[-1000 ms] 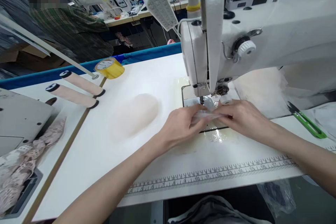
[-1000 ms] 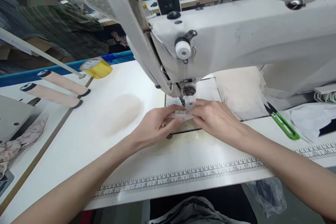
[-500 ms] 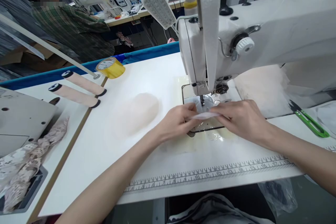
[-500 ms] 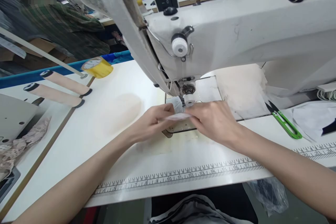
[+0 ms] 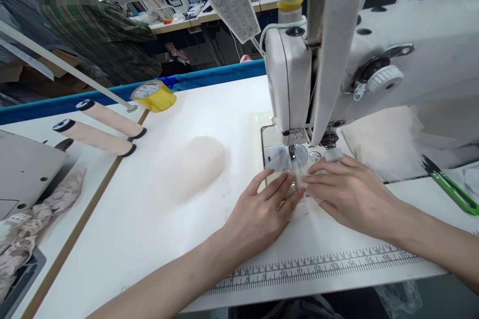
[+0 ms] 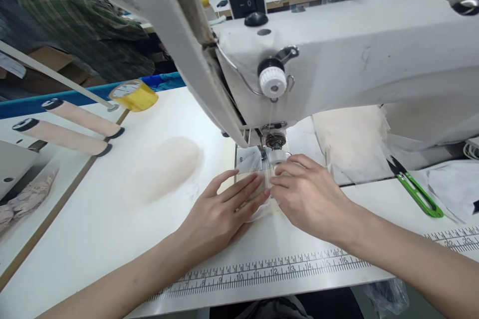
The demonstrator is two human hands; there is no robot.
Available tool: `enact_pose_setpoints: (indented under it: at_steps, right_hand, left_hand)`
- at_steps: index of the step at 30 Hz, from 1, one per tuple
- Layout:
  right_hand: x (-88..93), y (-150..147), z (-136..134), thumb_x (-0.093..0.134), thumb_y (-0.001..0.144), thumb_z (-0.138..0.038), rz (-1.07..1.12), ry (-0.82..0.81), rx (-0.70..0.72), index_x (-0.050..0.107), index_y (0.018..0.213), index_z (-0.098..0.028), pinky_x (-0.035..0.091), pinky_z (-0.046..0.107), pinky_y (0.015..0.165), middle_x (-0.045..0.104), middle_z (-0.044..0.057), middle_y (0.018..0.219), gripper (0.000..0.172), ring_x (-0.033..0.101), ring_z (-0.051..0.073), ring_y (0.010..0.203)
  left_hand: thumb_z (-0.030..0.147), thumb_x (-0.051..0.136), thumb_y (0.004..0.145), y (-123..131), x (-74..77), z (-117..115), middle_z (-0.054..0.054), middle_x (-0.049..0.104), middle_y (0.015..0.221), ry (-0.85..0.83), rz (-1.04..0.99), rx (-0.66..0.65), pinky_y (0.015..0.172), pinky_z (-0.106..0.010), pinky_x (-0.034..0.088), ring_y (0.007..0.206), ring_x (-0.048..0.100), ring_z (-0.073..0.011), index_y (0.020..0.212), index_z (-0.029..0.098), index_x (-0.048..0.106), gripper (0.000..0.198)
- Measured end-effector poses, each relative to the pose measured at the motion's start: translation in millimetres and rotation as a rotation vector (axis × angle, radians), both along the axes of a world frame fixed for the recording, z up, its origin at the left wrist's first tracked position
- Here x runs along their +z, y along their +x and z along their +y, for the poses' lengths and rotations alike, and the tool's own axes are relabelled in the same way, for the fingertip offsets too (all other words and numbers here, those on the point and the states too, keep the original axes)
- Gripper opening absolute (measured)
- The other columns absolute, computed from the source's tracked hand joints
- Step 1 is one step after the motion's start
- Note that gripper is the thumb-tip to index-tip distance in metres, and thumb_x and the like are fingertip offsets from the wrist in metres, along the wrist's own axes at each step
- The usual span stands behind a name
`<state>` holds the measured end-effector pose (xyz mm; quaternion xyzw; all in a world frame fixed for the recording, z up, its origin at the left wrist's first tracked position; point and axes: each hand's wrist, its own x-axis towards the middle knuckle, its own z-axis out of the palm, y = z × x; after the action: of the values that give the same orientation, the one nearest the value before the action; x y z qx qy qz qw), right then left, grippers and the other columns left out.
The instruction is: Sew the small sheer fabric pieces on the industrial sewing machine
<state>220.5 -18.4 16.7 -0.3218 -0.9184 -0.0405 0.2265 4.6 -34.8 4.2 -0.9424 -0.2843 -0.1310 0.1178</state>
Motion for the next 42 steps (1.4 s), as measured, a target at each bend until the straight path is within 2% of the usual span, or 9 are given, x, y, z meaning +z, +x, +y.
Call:
enact_pose_setpoints:
  at_steps: [10,17,22,25,28,30,33,37,42]
  right_hand:
    - [-10.9,-1.9,13.1,0.05,0.083,-0.003,-0.007,0.08,-0.034,0.071,0.08,-0.018,0.04,0.031,0.079,0.075,0.0,0.089,0.026,0.065,0.016,0.079]
    - [-16.6,-2.9,25.3,0.051,0.081,-0.002,-0.039,0.16,-0.079,0.071,0.08,-0.018,0.042,0.032,0.081,0.075,0.001,0.086,0.025,0.065,0.017,0.072]
    - [-16.7,-4.2,27.8,0.053,0.083,-0.007,-0.069,0.163,-0.128,0.071,0.081,-0.02,0.044,0.032,0.083,0.074,0.001,0.081,0.022,0.065,0.018,0.078]
    - [-16.5,-4.2,28.3,0.053,0.086,-0.01,-0.039,0.183,-0.125,0.071,0.076,-0.021,0.044,0.031,0.079,0.072,0.0,0.073,0.023,0.063,0.017,0.071]
    - [-16.6,-2.8,29.8,0.053,0.091,-0.021,0.038,0.083,-0.185,0.073,0.082,-0.021,0.044,0.03,0.069,0.072,0.001,0.071,0.022,0.061,0.017,0.067]
    - [-16.9,-1.5,29.7,0.052,0.092,-0.027,0.072,-0.013,-0.214,0.073,0.086,-0.021,0.044,0.03,0.065,0.073,0.003,0.078,0.023,0.062,0.018,0.069]
    - [-16.6,-0.5,25.7,0.054,0.091,-0.022,0.064,-0.047,-0.154,0.073,0.086,-0.021,0.045,0.032,0.075,0.074,0.001,0.088,0.019,0.064,0.017,0.075]
    - [-15.5,-1.3,18.8,0.053,0.088,-0.012,0.039,0.114,-0.065,0.071,0.077,-0.021,0.043,0.033,0.085,0.074,-0.003,0.095,0.023,0.066,0.015,0.077]
    - [-16.0,-1.1,18.4,0.051,0.087,-0.008,0.022,0.216,-0.038,0.071,0.08,-0.021,0.044,0.032,0.084,0.075,-0.004,0.091,0.025,0.065,0.013,0.07]
  left_hand:
    - [0.02,0.044,0.093,-2.6,-5.9,20.4,-0.013,0.061,0.125,-0.057,-0.036,0.033,0.112,-0.056,0.024,0.119,0.056,-0.0242,0.126,0.014,0.056,0.036]
    - [0.018,0.044,0.092,-3.2,-7.0,36.6,-0.013,0.062,0.124,-0.039,-0.05,0.06,0.112,-0.058,0.023,0.118,0.057,-0.0236,0.125,0.016,0.056,0.035]
    - [0.018,0.045,0.093,-0.3,-6.7,38.0,-0.011,0.063,0.121,-0.099,-0.146,0.09,0.107,-0.052,0.035,0.114,0.058,-0.023,0.123,0.017,0.058,0.033]
    - [0.024,0.047,0.094,2.7,-5.5,40.0,-0.01,0.062,0.117,-0.25,-0.266,0.156,0.093,-0.044,0.047,0.106,0.058,-0.0218,0.12,0.02,0.061,0.03]
    - [0.03,0.043,0.097,4.2,-2.7,44.9,-0.008,0.06,0.112,-0.427,-0.376,0.207,0.088,-0.039,0.05,0.105,0.056,-0.0197,0.108,0.023,0.068,0.029]
    - [0.031,0.039,0.098,4.2,-0.8,46.9,-0.008,0.059,0.111,-0.464,-0.399,0.204,0.089,-0.038,0.05,0.105,0.055,-0.0186,0.103,0.022,0.07,0.033]
    - [0.033,0.043,0.096,3.6,0.2,44.0,-0.009,0.06,0.112,-0.314,-0.306,0.134,0.094,-0.043,0.047,0.106,0.054,-0.0212,0.103,0.021,0.07,0.03]
    - [0.024,0.053,0.091,2.7,-1.9,30.7,-0.007,0.064,0.115,-0.008,-0.145,0.042,0.105,-0.048,0.037,0.11,0.055,-0.0233,0.112,0.021,0.066,0.025]
    - [0.019,0.051,0.091,3.1,-4.3,17.3,-0.008,0.066,0.118,0.049,-0.089,0.07,0.104,-0.045,0.039,0.116,0.056,-0.023,0.121,0.017,0.06,0.031]
